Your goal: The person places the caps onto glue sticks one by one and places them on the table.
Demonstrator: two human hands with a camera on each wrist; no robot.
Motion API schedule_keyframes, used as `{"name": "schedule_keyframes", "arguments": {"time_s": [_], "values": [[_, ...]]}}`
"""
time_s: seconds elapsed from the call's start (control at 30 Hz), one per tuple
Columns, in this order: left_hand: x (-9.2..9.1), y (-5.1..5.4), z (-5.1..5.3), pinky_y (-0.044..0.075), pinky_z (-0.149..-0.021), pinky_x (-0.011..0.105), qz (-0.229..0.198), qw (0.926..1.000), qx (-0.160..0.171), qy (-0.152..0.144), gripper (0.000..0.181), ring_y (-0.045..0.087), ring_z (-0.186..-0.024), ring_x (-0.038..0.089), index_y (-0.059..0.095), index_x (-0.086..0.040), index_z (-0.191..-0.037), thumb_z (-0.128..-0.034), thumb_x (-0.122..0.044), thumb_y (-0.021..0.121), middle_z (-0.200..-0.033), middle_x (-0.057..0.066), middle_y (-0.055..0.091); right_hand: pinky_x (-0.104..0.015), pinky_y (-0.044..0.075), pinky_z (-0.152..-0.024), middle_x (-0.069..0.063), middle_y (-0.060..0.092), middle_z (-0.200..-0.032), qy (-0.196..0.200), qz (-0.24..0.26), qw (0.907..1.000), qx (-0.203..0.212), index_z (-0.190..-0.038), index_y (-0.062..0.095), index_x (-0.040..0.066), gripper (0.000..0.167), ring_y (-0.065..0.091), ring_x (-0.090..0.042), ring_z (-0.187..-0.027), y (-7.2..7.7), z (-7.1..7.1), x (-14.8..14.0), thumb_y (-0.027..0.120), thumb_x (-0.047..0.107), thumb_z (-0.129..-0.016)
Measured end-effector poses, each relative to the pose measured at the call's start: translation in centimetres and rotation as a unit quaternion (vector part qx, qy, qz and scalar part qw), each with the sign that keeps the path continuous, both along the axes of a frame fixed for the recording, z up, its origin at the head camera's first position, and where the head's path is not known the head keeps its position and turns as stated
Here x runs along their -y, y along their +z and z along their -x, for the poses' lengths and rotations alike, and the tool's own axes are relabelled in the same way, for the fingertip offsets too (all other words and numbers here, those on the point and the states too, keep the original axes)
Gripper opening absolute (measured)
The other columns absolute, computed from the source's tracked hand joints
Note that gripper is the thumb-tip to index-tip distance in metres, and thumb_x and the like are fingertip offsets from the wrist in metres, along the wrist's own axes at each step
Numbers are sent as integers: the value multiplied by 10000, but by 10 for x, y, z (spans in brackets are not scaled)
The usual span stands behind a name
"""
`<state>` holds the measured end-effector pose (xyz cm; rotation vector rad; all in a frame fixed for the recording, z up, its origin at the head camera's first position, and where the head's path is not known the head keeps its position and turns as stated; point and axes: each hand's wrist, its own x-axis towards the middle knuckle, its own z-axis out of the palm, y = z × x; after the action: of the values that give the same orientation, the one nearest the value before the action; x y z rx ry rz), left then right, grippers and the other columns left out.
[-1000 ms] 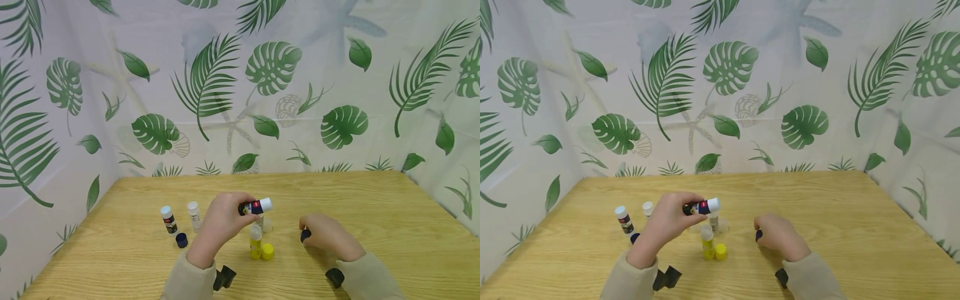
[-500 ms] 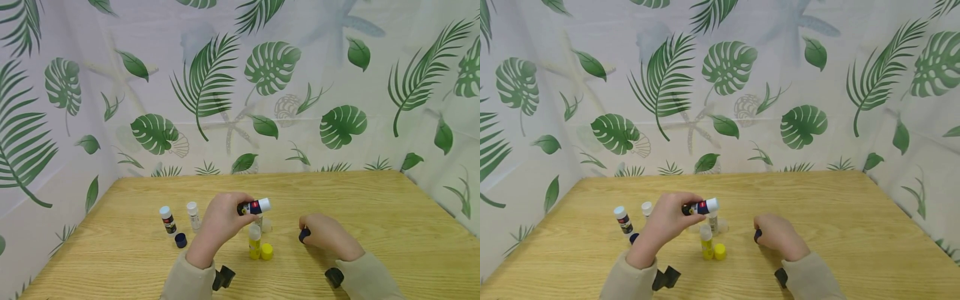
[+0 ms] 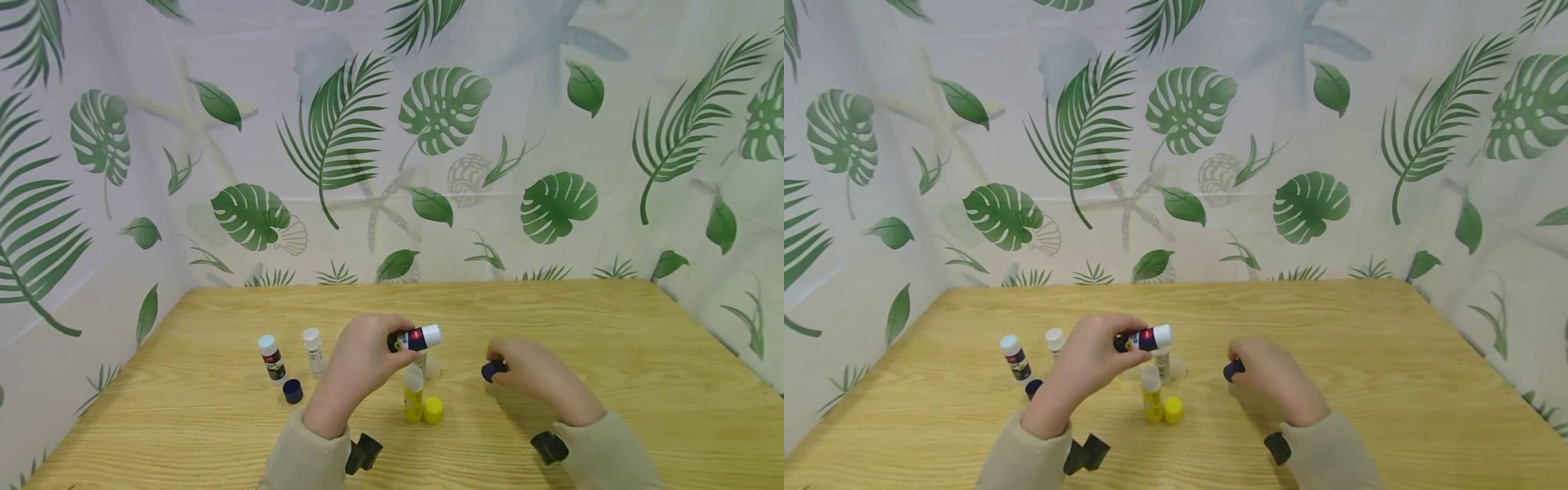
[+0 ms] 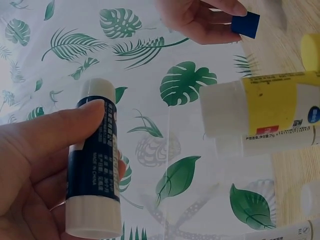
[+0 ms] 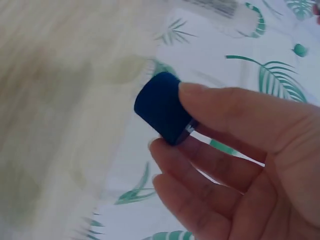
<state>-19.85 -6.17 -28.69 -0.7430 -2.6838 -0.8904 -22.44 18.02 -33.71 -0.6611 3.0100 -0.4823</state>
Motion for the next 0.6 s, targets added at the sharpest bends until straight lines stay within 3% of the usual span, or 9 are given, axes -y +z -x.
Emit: {"name": "schedule_keyframes", "arguments": {"time_s": [0.33, 0.6], "values": [[2, 1, 0, 455, -603, 197, -67, 9999, -53, 71, 256, 566, -703, 91, 670, -80, -965, -734, -175, 725, -903, 18, 649, -351, 471, -665, -40, 606, -866, 414, 903, 9948, -226, -900, 599, 44, 169, 574, -186, -758, 28, -7, 8, 683, 54, -754], [2, 1, 0, 458, -608, 204, -69, 9998, -109, 141, 266, 572, -712, 101, 666, -71, -973, -730, -162, 727, -904, 24, 649, -349, 495, -692, -65, 612, -875, 798, 1759, 9783, -755, -924, 599, 6, 180, 596, -191, -772, 47, -9, 17, 670, 17, -759]]}}
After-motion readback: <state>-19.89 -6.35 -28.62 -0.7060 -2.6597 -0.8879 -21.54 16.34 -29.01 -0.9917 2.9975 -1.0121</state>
